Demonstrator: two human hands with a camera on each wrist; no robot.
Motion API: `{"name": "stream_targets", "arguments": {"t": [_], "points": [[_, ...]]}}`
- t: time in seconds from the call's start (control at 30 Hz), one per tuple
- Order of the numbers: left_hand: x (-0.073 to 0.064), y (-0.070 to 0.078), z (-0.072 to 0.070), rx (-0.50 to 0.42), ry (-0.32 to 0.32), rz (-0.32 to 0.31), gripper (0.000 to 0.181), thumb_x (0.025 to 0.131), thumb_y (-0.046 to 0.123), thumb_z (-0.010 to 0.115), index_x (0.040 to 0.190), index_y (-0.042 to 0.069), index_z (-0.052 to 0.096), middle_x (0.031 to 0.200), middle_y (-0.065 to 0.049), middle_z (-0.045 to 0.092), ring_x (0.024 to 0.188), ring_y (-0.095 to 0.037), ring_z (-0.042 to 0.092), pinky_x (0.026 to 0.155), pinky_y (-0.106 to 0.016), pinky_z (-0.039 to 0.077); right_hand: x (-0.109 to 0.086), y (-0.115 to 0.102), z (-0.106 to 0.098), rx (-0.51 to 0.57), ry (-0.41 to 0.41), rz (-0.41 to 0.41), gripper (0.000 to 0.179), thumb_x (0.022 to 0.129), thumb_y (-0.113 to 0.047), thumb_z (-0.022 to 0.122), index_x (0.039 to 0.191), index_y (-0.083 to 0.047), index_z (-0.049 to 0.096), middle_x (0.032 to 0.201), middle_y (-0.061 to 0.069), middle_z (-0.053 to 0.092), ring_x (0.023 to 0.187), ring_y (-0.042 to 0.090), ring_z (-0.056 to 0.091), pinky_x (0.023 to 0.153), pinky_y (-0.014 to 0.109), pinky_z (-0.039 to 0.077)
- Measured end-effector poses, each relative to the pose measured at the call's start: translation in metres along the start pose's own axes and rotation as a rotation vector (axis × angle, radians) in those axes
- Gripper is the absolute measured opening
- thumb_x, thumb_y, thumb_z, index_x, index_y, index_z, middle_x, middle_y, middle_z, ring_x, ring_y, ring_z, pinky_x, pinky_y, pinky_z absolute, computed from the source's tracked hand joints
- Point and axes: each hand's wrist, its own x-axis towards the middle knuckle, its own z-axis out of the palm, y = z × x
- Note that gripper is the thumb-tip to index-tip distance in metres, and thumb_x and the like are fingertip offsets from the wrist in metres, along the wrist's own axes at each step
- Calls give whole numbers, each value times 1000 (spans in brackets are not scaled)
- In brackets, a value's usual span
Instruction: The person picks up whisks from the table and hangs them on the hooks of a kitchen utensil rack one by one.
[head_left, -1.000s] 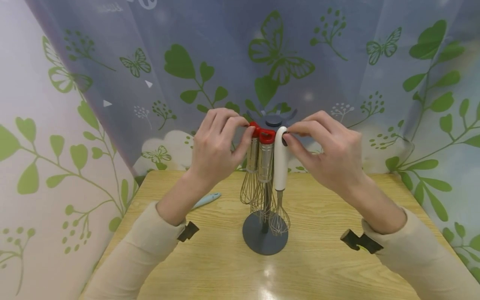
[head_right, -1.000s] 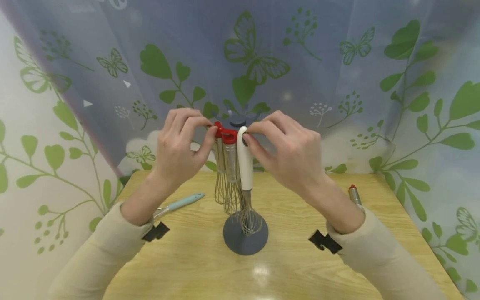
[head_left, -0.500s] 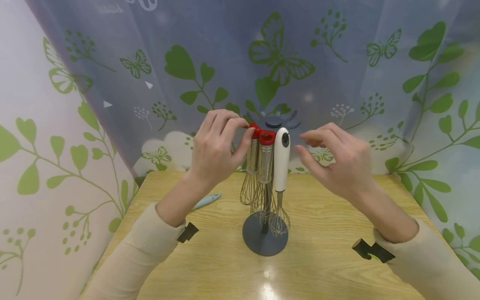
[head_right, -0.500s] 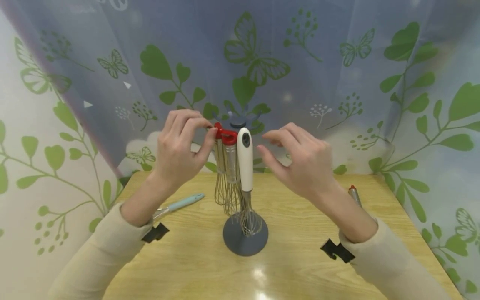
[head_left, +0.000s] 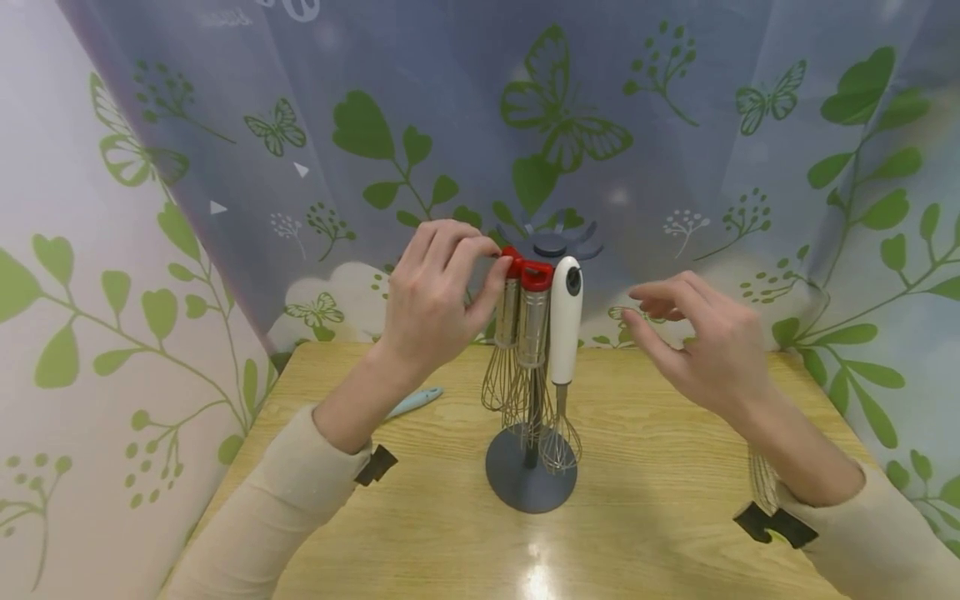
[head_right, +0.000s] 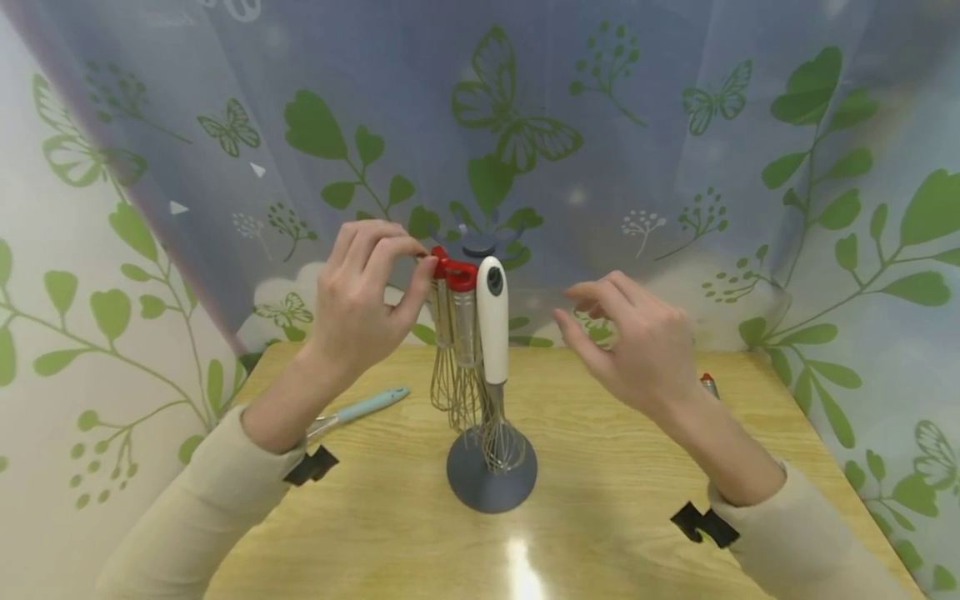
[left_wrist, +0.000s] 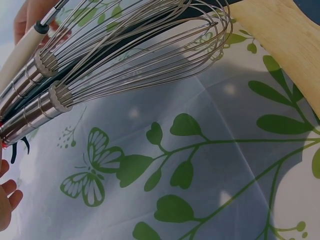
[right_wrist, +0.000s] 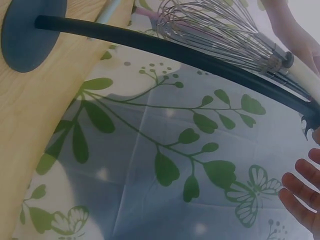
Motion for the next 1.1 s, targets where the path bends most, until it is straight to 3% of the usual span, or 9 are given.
{"name": "stream_targets", "arguments": {"t": [0.13, 0.23, 0.33, 0.43, 0.57, 0.77, 0.9, 1.0, 1.1], "points": [[0, 0, 0, 1, 5, 0, 12, 98, 13, 71, 96, 1, 68, 94, -14, 70, 93, -31, 65, 85, -39, 60, -9, 10, -4, 14, -41, 31, 40, 102, -40, 63, 103, -2, 76, 82, 10, 75, 66, 24, 71, 64, 12, 55], [0, 0, 0, -1, 9, -1, 12, 98, 12, 71, 96, 1, 69, 94, -14, 70, 93, -31, 65, 84, -39, 60, -16, 16, -7, 24, -67, 69, 24, 94, -23, 73, 104, -2, 77, 83, 11, 76, 68, 25, 71, 68, 4, 52], [0, 1, 0, -2, 8, -1, 12, 98, 12, 71, 96, 1, 69, 94, -14, 70, 93, -31, 65, 84, -39, 60, -23, 21, -9, 25, -83, 104, 20, 84, -9, 79, 103, -2, 77, 83, 10, 77, 68, 23, 70, 68, 3, 52], [0, 1, 0, -3, 5, 0, 12, 98, 12, 71, 96, 1, 69, 94, -14, 70, 93, -31, 64, 84, -39, 60, -30, 26, -11, 33, -88, 150, 22, 82, -4, 81, 103, -3, 77, 82, 8, 77, 71, 4, 69, 69, 3, 52], [0, 1, 0, -2, 4, 0, 12, 98, 13, 71, 97, 1, 69, 94, -14, 70, 93, -31, 64, 84, -39, 60, -39, 32, -15, 47, -104, 210, 23, 83, -1, 81, 106, -3, 77, 83, 8, 77, 81, -23, 56, 69, 2, 51], [0, 2, -1, -3, -3, -3, 11, 98, 13, 71, 98, 2, 69, 94, -14, 70, 93, -31, 64, 84, -39, 59, -48, 43, -23, 78, -131, 308, 21, 86, 2, 78, 107, 0, 76, 81, 12, 75, 76, -26, 54, 63, 2, 50], [0, 2, -1, -1, -7, -3, 11, 99, 13, 71, 98, 2, 69, 94, -13, 70, 93, -31, 64, 83, -38, 59, -50, 48, -29, 102, -158, 383, 19, 89, 1, 77, 108, 0, 76, 81, -15, 71, 73, -22, 57, 63, 2, 50], [0, 2, -1, -1, -8, -3, 11, 99, 13, 71, 98, 2, 69, 94, -13, 70, 93, -31, 64, 83, -38, 59, -53, 52, -34, 113, -190, 445, 17, 93, -4, 76, 110, -4, 76, 87, -36, 61, 72, -19, 58, 62, 3, 50], [0, 2, -2, 0, -11, -2, 12, 99, 13, 71, 98, 2, 69, 94, -13, 70, 93, -31, 64, 83, -38, 59, -58, 59, -39, 123, -229, 510, 17, 96, -10, 75, 113, -6, 76, 88, -38, 61, 72, -17, 59, 58, 8, 49]]}}
